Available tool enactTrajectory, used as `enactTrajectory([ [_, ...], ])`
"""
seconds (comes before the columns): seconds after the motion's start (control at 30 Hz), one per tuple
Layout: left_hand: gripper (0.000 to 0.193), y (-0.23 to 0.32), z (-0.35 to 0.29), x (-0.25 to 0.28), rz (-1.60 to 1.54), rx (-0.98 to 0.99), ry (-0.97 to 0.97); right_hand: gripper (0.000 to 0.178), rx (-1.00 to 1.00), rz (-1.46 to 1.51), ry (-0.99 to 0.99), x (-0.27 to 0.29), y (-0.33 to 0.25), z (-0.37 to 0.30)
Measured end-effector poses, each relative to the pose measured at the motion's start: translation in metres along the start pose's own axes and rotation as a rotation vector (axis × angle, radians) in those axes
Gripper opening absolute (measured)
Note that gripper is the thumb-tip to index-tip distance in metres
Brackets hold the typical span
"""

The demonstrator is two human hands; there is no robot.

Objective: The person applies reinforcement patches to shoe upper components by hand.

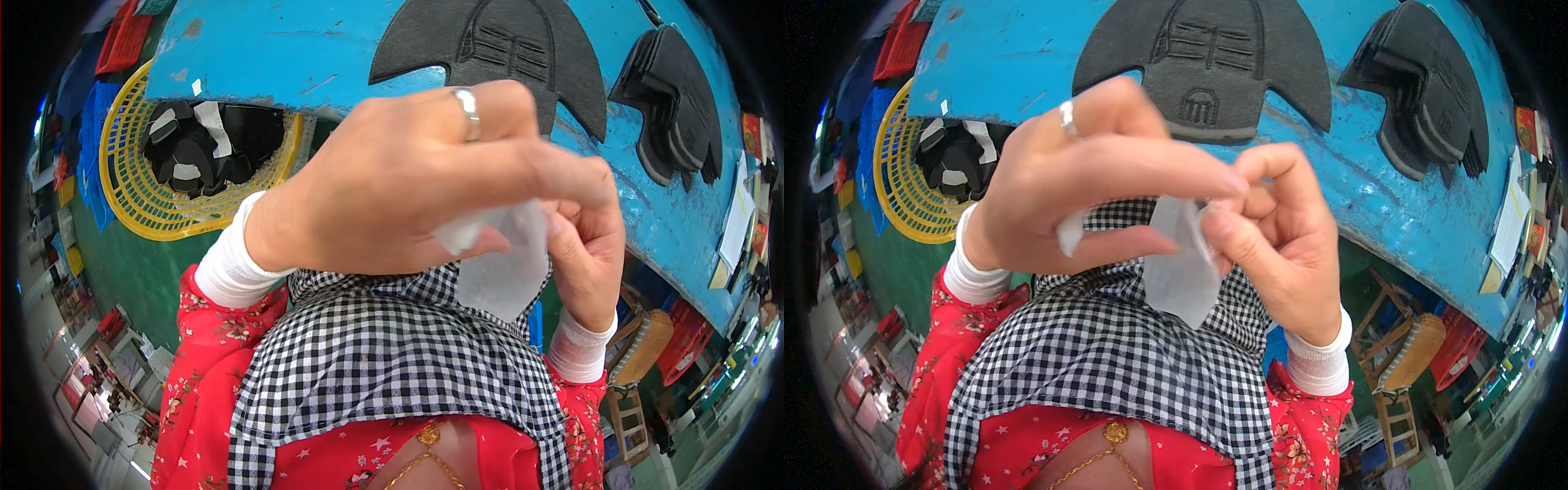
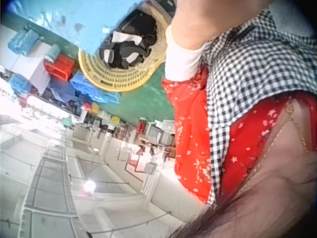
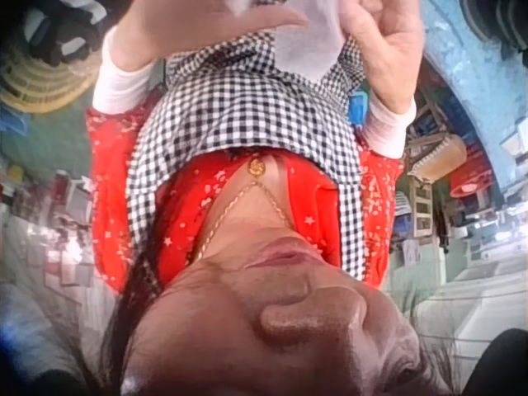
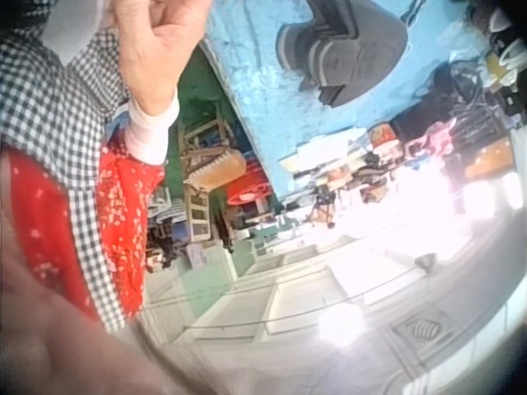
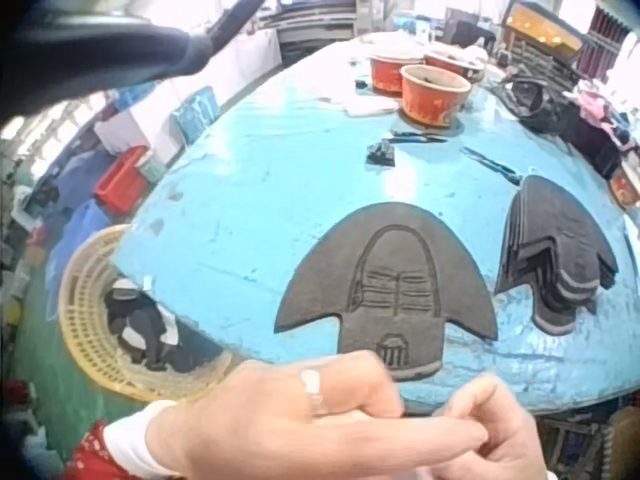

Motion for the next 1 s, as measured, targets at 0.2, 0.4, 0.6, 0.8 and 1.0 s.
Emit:
enactTrajectory([
  [0.2, 0.029, -0.004, 0.005, -0.002, -0.145, -0.039, -0.033, 0.018, -0.146, 0.051, -0.140, -0.012, 0.011, -0.002],
  [0.4, 0.014, -0.021, -0.004, -0.016, -0.467, 0.151, -0.004, 0.019, 0.046, 0.081, -0.140, -0.011, 0.003, -0.008],
  [0.6, 0.010, -0.016, -0.008, -0.010, -0.649, 0.116, 0.202, 0.027, 0.112, -0.431, 0.114, 0.011, -0.007, -0.020],
  [0.8, 0.008, -0.005, -0.005, 0.012, -0.458, 0.039, 0.231, 0.015, -0.079, -0.476, -0.220, -0.007, -0.009, -0.013],
  [1.0, 0.010, -0.007, -0.009, 0.037, -0.079, 0.103, 0.198, 0.012, -0.262, -0.662, -0.251, 0.027, 0.008, -0.030],
])
Point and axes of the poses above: each hand's wrist, its own z-axis towards the middle knuckle, its own x-axis out of the back of the hand, y = z × x, the point moved 10 cm from there along z, towards the middle knuckle, and after that the axes turned 3 degrees about -y, right-handed, at the moved point
